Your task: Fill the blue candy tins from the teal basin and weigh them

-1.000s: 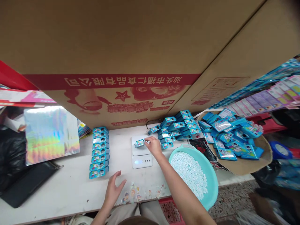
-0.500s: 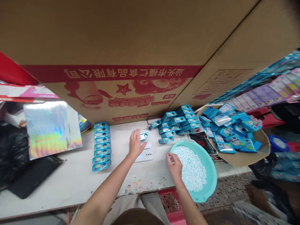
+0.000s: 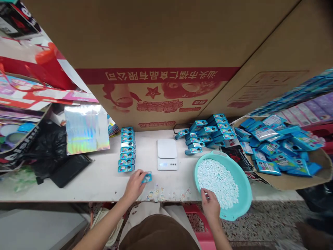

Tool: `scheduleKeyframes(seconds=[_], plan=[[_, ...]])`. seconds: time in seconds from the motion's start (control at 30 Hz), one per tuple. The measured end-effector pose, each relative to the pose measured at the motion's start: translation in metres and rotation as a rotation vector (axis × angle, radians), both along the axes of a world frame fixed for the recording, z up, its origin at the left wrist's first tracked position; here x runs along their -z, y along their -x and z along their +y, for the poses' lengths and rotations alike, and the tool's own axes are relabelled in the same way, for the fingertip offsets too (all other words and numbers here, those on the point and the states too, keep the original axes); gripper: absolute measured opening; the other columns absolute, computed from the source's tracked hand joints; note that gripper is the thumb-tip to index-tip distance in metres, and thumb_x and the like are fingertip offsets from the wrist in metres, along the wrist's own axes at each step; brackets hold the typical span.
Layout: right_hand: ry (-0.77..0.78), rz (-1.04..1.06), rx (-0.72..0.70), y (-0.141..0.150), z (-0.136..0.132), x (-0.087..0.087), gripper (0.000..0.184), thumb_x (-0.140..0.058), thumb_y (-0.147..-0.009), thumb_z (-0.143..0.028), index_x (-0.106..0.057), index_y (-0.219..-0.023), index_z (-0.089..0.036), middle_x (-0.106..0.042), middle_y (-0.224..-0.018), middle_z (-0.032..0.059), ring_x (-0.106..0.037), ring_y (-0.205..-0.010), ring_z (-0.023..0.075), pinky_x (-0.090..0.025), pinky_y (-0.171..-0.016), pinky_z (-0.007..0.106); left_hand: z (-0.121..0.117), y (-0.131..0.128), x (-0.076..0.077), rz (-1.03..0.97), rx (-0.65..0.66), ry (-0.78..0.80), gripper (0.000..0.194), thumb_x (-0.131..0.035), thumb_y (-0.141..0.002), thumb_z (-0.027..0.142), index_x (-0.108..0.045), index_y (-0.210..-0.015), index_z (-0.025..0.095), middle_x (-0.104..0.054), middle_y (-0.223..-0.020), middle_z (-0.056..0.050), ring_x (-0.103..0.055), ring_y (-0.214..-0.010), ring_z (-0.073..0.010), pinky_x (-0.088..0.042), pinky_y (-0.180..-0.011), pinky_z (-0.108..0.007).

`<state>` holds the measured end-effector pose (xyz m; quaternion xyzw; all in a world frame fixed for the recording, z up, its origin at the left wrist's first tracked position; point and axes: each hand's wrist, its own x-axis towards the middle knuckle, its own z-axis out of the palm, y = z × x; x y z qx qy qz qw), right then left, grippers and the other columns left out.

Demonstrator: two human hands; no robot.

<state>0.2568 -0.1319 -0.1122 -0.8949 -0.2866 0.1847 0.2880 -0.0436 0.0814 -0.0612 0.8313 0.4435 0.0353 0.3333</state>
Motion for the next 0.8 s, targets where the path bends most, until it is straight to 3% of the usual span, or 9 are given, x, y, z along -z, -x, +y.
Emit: scheduleKeyframes(seconds=[0.13,0.3,0.5,0.63,0.8], plan=[[0.000,0.010,-0.021,0.000,0.010,-0.003,0.056,-0.034,-0.081,-0.065,-0.064,-0.083,-0.017,-0.064,-0.088,0.0112,-0.058,-0.072,0.0207,-0.046,-0.072,0.034,-0.024,0.064,0.008,0.086,-0.104,0.038,0.039,-0.048,-0.077,0.017,-0.057,-0.114,0.028,-0.055,-0.108,-0.007,-0.054,-0.100,-0.0244,-0.045,-0.087,-0.037],[0.003,0.003,-0.051,0.001,0.012,-0.004,0.054,-0.036,-0.081,-0.062,-0.064,-0.083,-0.017,-0.064,-0.087,0.0105,-0.058,-0.070,0.0196,-0.045,-0.071,0.033,-0.035,0.103,0.021,0.156,-0.137,-0.084,0.039,-0.052,-0.074,0.015,-0.060,-0.110,0.027,-0.060,-0.105,-0.007,-0.054,-0.102,-0.0261,-0.044,-0.087,-0.038],[-0.004,0.001,-0.066,-0.001,0.001,0.005,0.055,-0.038,-0.080,-0.063,-0.066,-0.085,-0.016,-0.065,-0.088,0.0113,-0.058,-0.070,0.0202,-0.045,-0.070,0.034,-0.002,0.101,0.026,0.198,-0.028,-0.256,0.040,-0.053,-0.076,0.014,-0.059,-0.113,0.026,-0.063,-0.106,-0.007,-0.053,-0.100,-0.0269,-0.043,-0.083,-0.039],[-0.011,-0.024,-0.070,-0.003,-0.007,0.009,0.053,-0.038,-0.081,-0.061,-0.066,-0.083,-0.017,-0.065,-0.087,0.0108,-0.058,-0.069,0.0202,-0.045,-0.069,0.034,0.021,0.092,0.041,0.217,0.055,-0.375,0.034,-0.054,-0.076,0.014,-0.059,-0.110,0.022,-0.063,-0.106,-0.009,-0.054,-0.099,-0.0265,-0.043,-0.082,-0.039],[-0.016,-0.025,-0.051,-0.007,-0.016,0.014,0.047,-0.040,-0.082,-0.057,-0.065,-0.084,-0.017,-0.065,-0.086,0.0103,-0.058,-0.072,0.0207,-0.045,-0.072,0.034,0.022,0.090,0.057,0.237,-0.035,-0.569,0.027,-0.055,-0.080,0.020,-0.060,-0.106,0.020,-0.060,-0.107,-0.013,-0.054,-0.098,-0.0277,-0.042,-0.085,-0.042]])
